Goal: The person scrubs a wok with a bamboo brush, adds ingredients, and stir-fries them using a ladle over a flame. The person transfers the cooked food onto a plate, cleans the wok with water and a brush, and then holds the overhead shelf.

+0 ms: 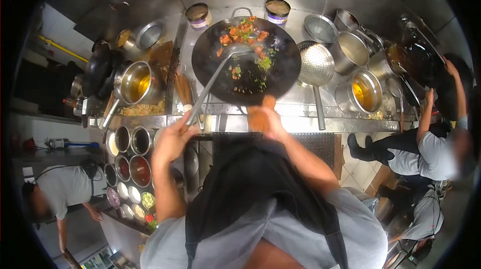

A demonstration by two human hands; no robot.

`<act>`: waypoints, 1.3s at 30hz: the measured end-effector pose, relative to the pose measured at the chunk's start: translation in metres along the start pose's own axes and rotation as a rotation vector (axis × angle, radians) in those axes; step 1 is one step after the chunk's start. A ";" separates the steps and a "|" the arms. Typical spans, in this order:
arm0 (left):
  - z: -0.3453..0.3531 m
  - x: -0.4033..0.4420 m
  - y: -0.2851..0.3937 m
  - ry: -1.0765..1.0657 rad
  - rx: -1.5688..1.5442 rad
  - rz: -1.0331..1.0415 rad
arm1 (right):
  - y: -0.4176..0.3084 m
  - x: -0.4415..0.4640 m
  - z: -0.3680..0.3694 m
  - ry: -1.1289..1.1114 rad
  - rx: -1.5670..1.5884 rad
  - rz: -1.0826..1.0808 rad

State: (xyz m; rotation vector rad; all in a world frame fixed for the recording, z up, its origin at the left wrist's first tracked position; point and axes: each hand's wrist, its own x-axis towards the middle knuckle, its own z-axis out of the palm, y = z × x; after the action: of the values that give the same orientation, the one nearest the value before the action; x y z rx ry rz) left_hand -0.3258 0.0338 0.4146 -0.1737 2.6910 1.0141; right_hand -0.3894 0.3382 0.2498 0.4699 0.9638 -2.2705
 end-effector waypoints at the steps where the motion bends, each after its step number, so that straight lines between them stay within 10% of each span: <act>1: -0.011 -0.003 0.001 -0.043 -0.052 -0.082 | -0.019 0.004 0.027 0.160 -0.002 -0.046; 15: 0.088 0.180 -0.015 -0.042 -0.173 -0.094 | -0.052 0.146 -0.010 0.149 -0.206 0.034; 22: 0.002 0.087 0.010 0.091 0.620 0.279 | -0.056 0.139 -0.003 0.219 -0.111 0.081; 29: -0.076 -0.018 0.029 -0.323 0.181 -0.075 | -0.042 0.073 0.045 0.199 0.012 0.004; 39: 0.027 0.006 -0.002 0.065 0.217 0.105 | 0.047 0.026 -0.029 0.041 -0.085 -0.102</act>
State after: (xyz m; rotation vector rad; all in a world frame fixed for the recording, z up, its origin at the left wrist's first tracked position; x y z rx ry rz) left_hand -0.3262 0.0494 0.3920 -0.0234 2.8715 0.7468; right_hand -0.3757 0.3238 0.1920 0.4412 1.1236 -2.3074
